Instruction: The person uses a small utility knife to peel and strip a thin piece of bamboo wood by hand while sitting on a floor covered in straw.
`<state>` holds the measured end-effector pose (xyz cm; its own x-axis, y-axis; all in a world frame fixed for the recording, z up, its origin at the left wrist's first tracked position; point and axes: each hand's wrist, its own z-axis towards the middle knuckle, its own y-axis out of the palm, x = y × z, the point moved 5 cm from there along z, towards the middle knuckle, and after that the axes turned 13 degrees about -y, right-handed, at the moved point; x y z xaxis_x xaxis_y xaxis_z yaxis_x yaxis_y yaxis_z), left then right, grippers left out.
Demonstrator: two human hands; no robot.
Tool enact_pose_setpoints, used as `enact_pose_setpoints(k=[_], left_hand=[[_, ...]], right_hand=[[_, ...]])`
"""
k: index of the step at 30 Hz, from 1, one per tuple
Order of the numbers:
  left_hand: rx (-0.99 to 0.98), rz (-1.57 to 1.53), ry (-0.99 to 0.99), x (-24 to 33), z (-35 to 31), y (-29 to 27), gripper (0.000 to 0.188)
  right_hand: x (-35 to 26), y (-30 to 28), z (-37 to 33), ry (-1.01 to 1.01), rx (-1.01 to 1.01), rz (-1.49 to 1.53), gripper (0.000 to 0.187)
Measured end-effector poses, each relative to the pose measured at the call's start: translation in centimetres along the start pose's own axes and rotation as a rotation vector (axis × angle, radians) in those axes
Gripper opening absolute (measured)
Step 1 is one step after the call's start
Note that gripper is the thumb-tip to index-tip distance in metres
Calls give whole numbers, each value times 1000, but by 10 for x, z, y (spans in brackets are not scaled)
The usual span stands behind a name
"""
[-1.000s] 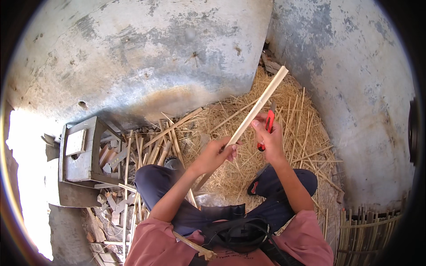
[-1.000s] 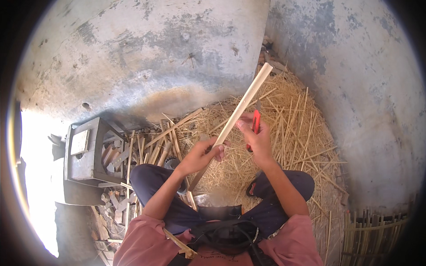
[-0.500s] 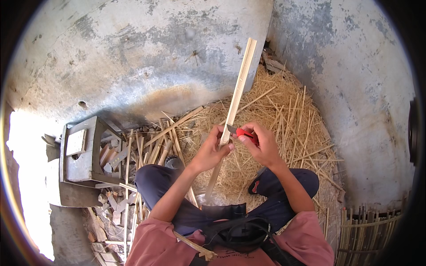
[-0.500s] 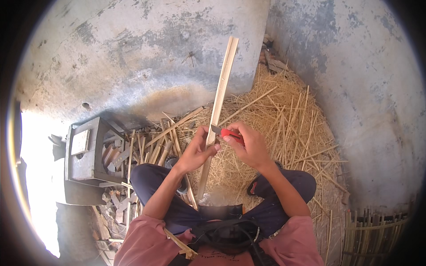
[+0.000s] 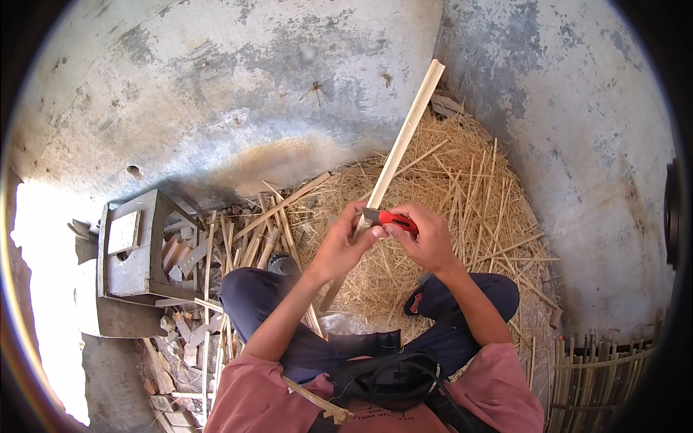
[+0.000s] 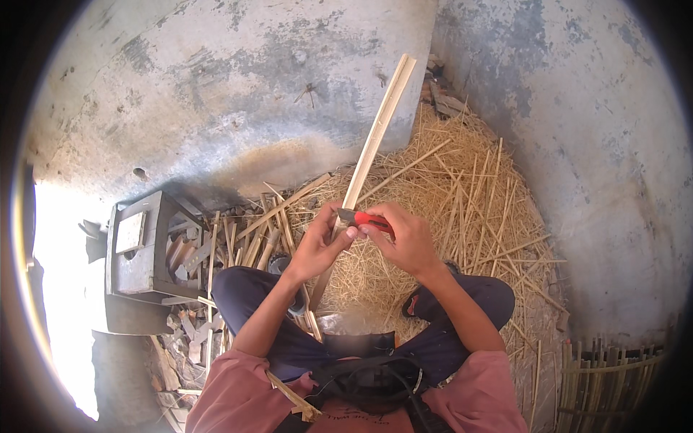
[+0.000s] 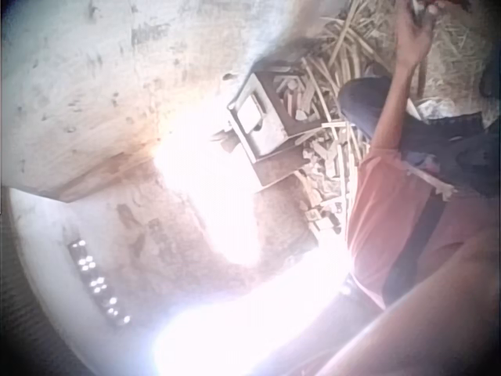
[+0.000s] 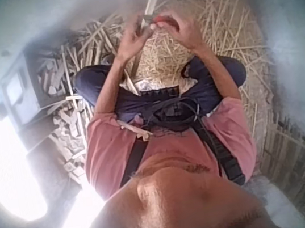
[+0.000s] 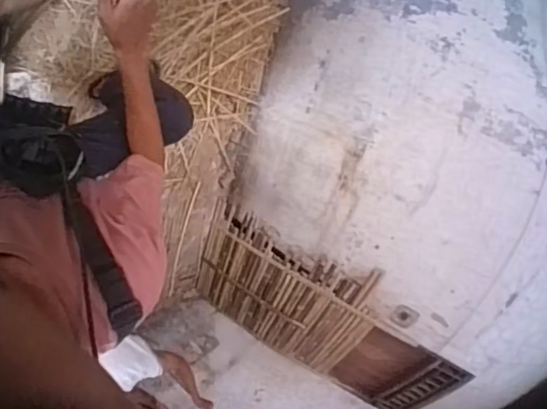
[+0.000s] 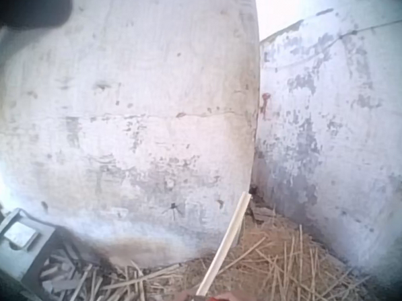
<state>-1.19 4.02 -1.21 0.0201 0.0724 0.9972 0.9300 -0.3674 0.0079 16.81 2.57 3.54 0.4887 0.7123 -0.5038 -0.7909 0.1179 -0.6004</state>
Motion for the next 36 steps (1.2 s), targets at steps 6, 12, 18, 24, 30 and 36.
enact_pose_setpoints(k=[6, 12, 18, 24, 30, 36], left_hand=[[91, 133, -15, 4, -1, -1, 32], [144, 280, -3, 3, -1, -7, 20], [103, 341, 67, 2, 1, -10, 15], [38, 369, 5, -11, 2, -10, 15], [-49, 315, 37, -6, 1, -6, 13], [7, 311, 106, 0, -1, -5, 12]], right_hand=[[-3, 1, 1, -51, 18, -5, 25], [-6, 2, 3, 15, -28, 105, 26], [9, 3, 1, 119, -243, 220, 27], [11, 3, 0, 305, -385, 345, 23], [17, 5, -5, 247, -347, 378, 28], [15, 5, -5, 263, -286, 367, 24]])
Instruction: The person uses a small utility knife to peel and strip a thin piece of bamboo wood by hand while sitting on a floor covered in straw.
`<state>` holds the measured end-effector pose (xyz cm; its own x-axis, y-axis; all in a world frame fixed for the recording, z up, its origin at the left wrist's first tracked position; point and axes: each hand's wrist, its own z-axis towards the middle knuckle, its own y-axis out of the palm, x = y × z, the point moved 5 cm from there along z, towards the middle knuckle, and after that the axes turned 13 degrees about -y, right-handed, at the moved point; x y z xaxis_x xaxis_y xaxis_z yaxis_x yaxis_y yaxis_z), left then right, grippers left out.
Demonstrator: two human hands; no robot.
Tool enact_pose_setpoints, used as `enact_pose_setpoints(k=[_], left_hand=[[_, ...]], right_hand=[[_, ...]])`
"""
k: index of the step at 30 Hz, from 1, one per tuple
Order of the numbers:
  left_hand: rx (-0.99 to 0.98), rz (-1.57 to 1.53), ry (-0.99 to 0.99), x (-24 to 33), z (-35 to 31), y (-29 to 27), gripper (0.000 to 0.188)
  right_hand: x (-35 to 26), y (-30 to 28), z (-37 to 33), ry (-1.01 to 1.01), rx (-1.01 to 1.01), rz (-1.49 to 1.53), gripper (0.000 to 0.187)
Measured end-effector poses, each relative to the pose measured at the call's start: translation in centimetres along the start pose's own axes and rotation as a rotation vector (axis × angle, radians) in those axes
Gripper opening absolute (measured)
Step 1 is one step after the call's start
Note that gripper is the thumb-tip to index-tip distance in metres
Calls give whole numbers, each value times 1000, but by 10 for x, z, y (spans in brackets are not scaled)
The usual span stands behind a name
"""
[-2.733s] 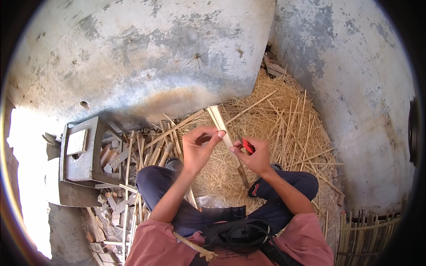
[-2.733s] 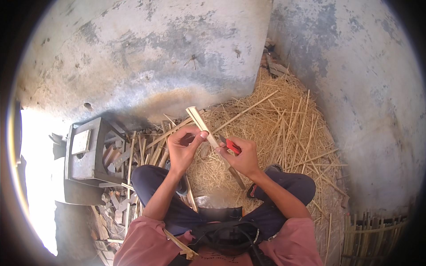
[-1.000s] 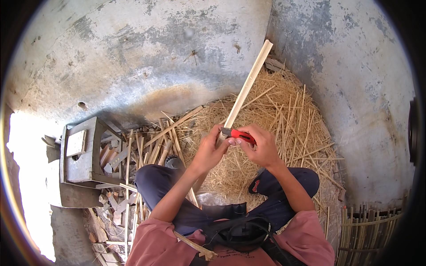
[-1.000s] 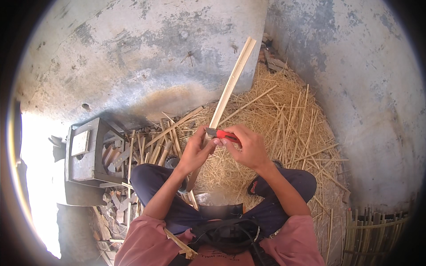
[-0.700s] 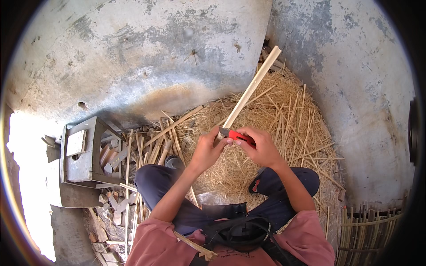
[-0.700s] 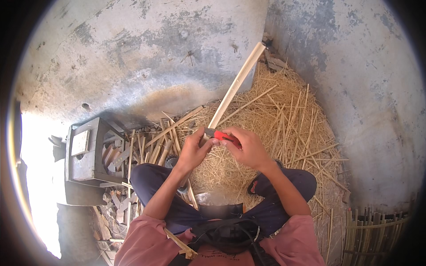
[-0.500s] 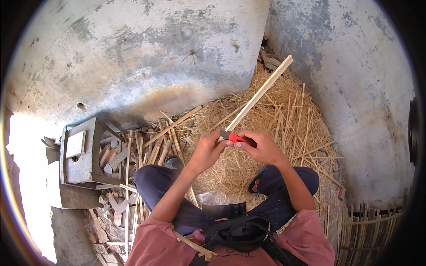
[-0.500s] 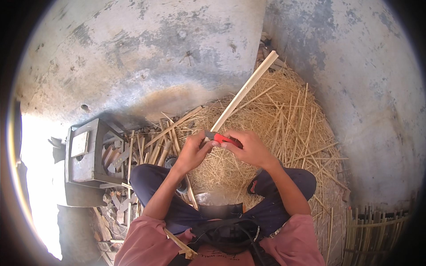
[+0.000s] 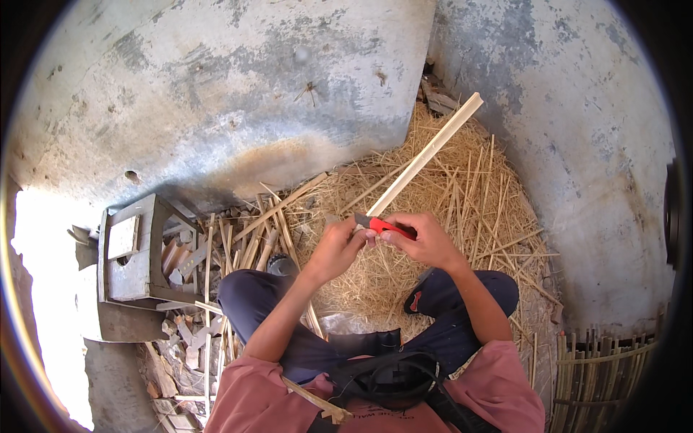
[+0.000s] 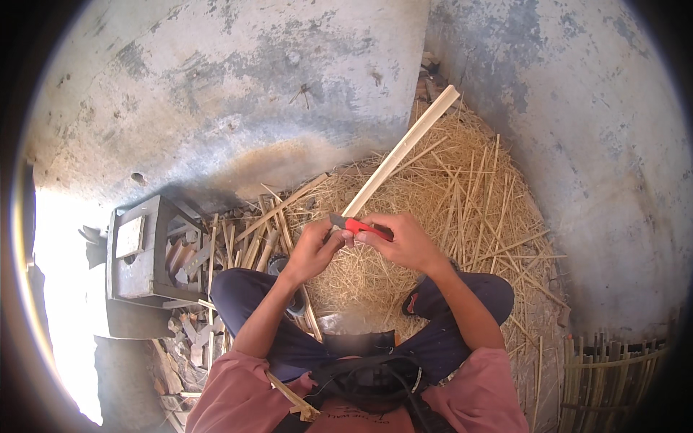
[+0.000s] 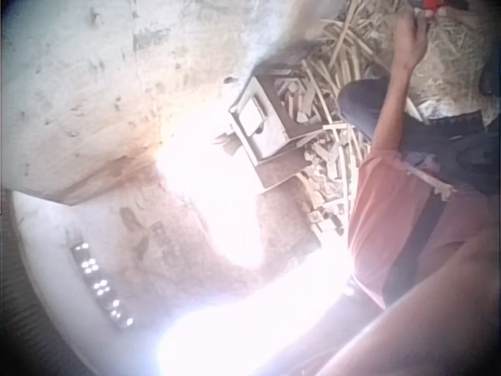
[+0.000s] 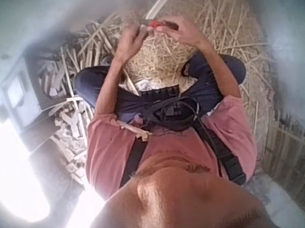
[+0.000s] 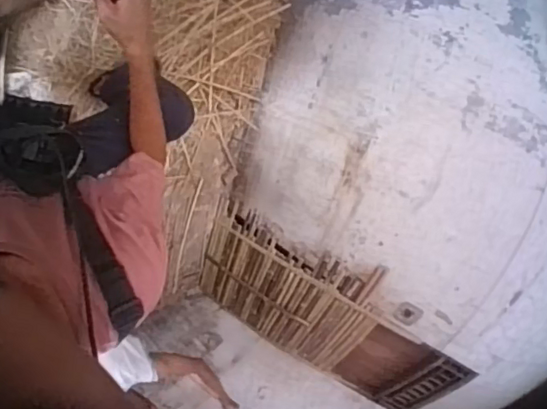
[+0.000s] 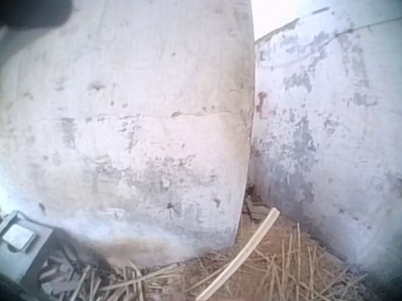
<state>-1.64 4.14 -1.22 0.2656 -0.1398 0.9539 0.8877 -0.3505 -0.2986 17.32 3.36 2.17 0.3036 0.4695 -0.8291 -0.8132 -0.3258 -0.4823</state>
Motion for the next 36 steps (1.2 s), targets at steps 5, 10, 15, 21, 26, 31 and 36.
enact_pose_setpoints(k=[5, 10, 15, 21, 26, 31, 36], left_hand=[[56, -8, -25, 3, -1, 2, 13], [100, 62, -39, 2, -1, 3, 15], [140, 80, -31, 9, -3, 2, 16], [186, 99, -48, 11, -4, 2, 21], [203, 154, -119, 10, -4, 0, 29], [256, 129, -196, -5, -1, 2, 40], [206, 87, -163, -2, 2, 3, 34]], right_hand=[[-4, 0, 0, -8, 53, -29, 25], [-8, 1, -1, -12, 86, -53, 23], [-8, 2, -1, -4, 83, -71, 20], [-10, 3, -2, -2, 141, -54, 25], [-8, 3, -2, 1, 153, -43, 25], [-8, 3, -3, 82, 162, 19, 23], [-3, -1, -3, 15, 178, -33, 25]])
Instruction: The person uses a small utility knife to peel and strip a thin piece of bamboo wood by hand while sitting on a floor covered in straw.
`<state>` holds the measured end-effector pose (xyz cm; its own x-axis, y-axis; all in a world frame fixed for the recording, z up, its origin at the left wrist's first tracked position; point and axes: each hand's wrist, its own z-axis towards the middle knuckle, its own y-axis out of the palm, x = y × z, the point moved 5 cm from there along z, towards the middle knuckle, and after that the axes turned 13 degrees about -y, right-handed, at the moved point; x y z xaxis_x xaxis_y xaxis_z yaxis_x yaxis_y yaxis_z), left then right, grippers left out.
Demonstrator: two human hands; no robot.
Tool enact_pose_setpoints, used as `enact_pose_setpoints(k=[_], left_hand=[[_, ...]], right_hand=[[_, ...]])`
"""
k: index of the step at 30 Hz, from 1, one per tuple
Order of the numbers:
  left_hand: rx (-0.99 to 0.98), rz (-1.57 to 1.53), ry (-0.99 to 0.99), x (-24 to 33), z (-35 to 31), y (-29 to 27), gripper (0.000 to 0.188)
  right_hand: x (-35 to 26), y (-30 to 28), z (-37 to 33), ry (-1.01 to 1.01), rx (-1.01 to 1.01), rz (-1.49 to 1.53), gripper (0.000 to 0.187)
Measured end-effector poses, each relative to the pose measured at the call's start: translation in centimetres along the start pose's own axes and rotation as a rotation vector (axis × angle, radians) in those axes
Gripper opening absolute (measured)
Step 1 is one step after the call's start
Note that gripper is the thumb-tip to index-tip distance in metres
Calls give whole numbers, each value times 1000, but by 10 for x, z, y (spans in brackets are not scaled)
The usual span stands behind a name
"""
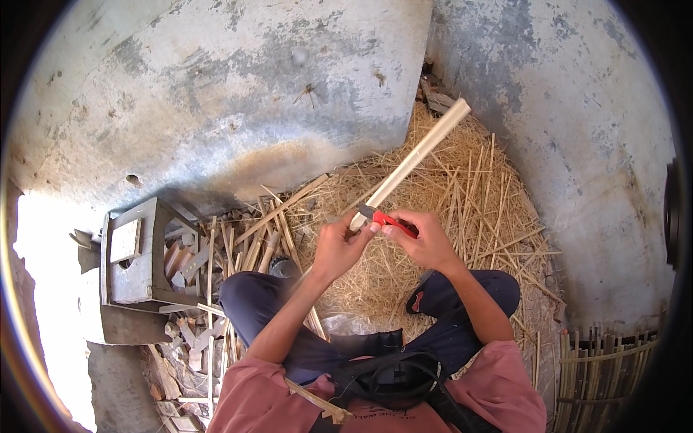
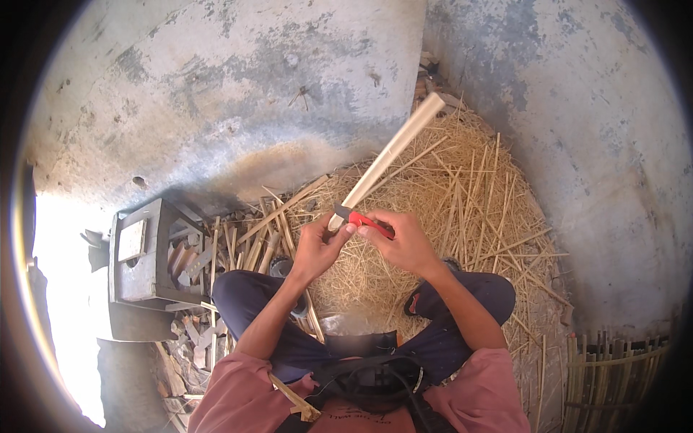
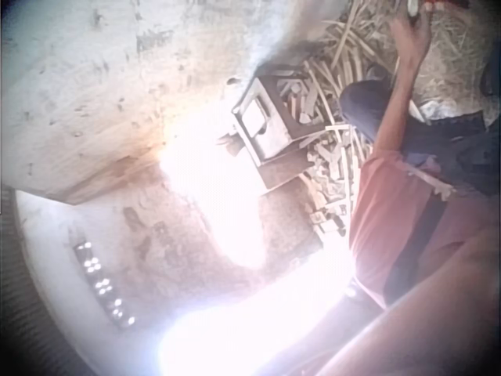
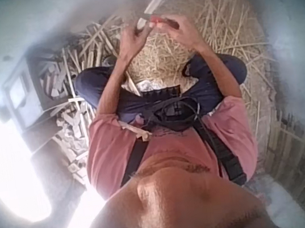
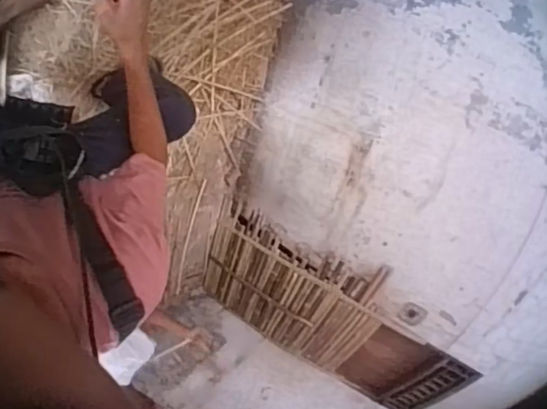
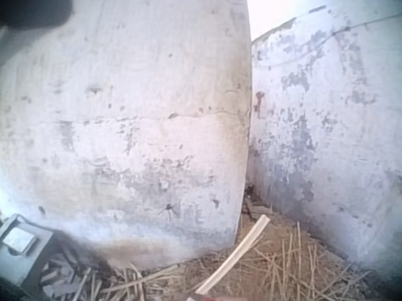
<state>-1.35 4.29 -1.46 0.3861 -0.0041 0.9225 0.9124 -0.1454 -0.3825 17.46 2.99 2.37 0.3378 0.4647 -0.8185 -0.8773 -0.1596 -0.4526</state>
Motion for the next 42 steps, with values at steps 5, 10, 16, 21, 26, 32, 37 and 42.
enact_pose_setpoints(k=[5, 10, 16, 21, 26, 32, 37, 42], left_hand=[[-134, -71, 38, 3, 0, 2, 27], [-229, -102, 75, -7, -1, 9, 27], [-237, -145, 2, 0, -5, 9, 27], [-108, -41, 81, 0, -6, 7, 23], [-36, -48, 103, 3, -7, 6, 22], [7, 25, 40, 2, -6, 6, 29], [-45, 23, -13, -1, -4, 7, 30], [-75, -53, 60, 8, -5, 8, 31]], right_hand=[[0, 1, 0, 8, -29, 1, 24], [3, 3, 0, 7, -77, 0, 24], [5, 4, -1, 31, -65, 40, 27], [3, 3, 0, 10, -61, 31, 27], [-2, 2, -1, -18, -36, -17, 27], [-8, 1, -1, 1, -5, -31, 28], [-6, 0, -1, 23, -2, -24, 29], [1, 2, -2, 46, -16, 6, 29]])
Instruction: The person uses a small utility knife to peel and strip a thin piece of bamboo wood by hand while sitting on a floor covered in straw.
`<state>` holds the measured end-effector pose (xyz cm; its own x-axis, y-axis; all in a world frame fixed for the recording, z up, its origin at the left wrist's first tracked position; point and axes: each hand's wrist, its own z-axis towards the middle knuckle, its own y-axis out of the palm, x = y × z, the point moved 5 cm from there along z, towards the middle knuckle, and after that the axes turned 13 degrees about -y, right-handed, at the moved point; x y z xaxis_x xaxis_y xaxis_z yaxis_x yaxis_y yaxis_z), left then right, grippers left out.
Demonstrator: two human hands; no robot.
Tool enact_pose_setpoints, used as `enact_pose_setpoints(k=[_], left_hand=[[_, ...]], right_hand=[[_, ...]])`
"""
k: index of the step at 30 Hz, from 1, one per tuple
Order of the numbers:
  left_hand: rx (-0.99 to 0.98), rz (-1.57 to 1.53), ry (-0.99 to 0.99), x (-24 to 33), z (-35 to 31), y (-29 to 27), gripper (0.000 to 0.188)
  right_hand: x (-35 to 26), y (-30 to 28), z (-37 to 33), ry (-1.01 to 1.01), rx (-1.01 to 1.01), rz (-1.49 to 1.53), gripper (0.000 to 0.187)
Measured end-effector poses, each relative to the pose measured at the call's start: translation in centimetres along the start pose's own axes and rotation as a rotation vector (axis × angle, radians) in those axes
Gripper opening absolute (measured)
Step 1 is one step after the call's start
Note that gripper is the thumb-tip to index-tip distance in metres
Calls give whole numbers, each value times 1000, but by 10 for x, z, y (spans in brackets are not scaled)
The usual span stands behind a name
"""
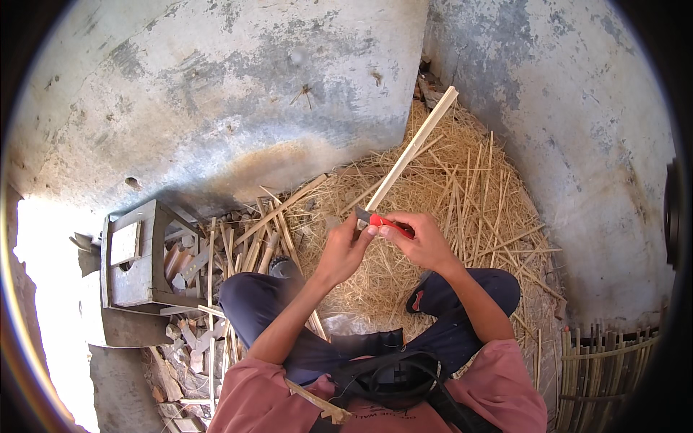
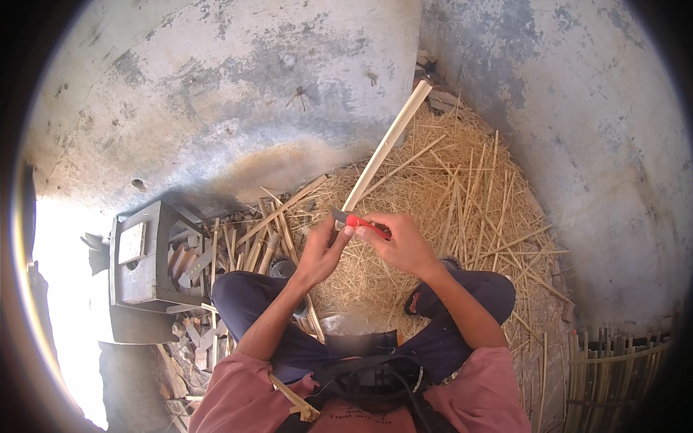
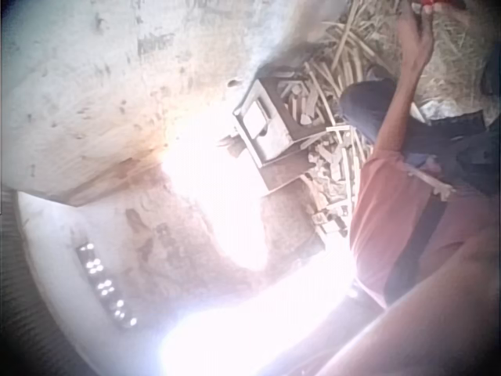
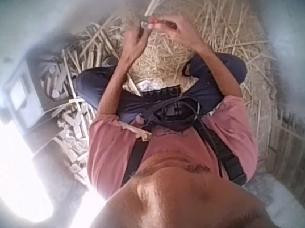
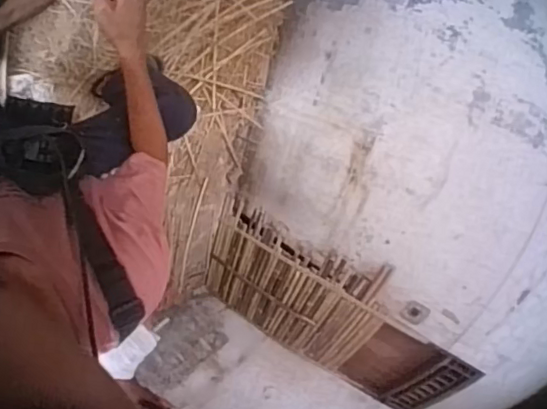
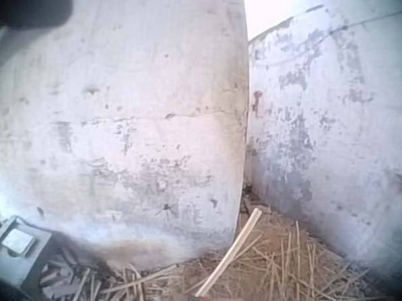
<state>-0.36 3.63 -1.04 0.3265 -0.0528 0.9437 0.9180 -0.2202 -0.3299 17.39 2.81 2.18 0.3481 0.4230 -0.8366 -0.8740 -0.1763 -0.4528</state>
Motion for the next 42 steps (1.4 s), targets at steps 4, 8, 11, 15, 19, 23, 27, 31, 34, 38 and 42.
enact_pose_setpoints(k=[4, 8, 11, 15, 19, 23, 27, 31, 34, 38, 42], left_hand=[[22, -13, -1, -1, -1, 0, 29], [59, 55, -38, -7, -1, -1, 26], [102, 71, -9, -6, -2, -1, 25], [120, 97, -42, -7, -1, -2, 24], [135, 117, -57, -8, -1, -1, 25], [157, 134, -54, -10, -1, -1, 27], [172, 149, -73, -9, -1, 0, 28], [187, 163, -93, -10, -2, 0, 31], [215, 163, -121, -17, -1, 0, 32], [249, 142, -155, -17, -1, 0, 34], [251, 126, -197, -18, 1, 0, 36]], right_hand=[[-4, 0, 1, -11, -3, -11, 29], [-6, 1, 1, -51, 12, -45, 29], [-6, 1, 1, -41, 8, -63, 29], [-5, 1, 0, -39, 9, -95, 29], [-4, 1, -1, -30, 19, -101, 29], [-7, 1, -1, -31, 23, -104, 29], [-7, 2, -1, -27, 41, -117, 28], [-4, 2, -2, -44, 55, -136, 28], [-5, 3, -2, -50, 64, -140, 28], [-10, 2, -2, -46, 81, -148, 27], [-7, 1, -4, -34, 99, -130, 27]])
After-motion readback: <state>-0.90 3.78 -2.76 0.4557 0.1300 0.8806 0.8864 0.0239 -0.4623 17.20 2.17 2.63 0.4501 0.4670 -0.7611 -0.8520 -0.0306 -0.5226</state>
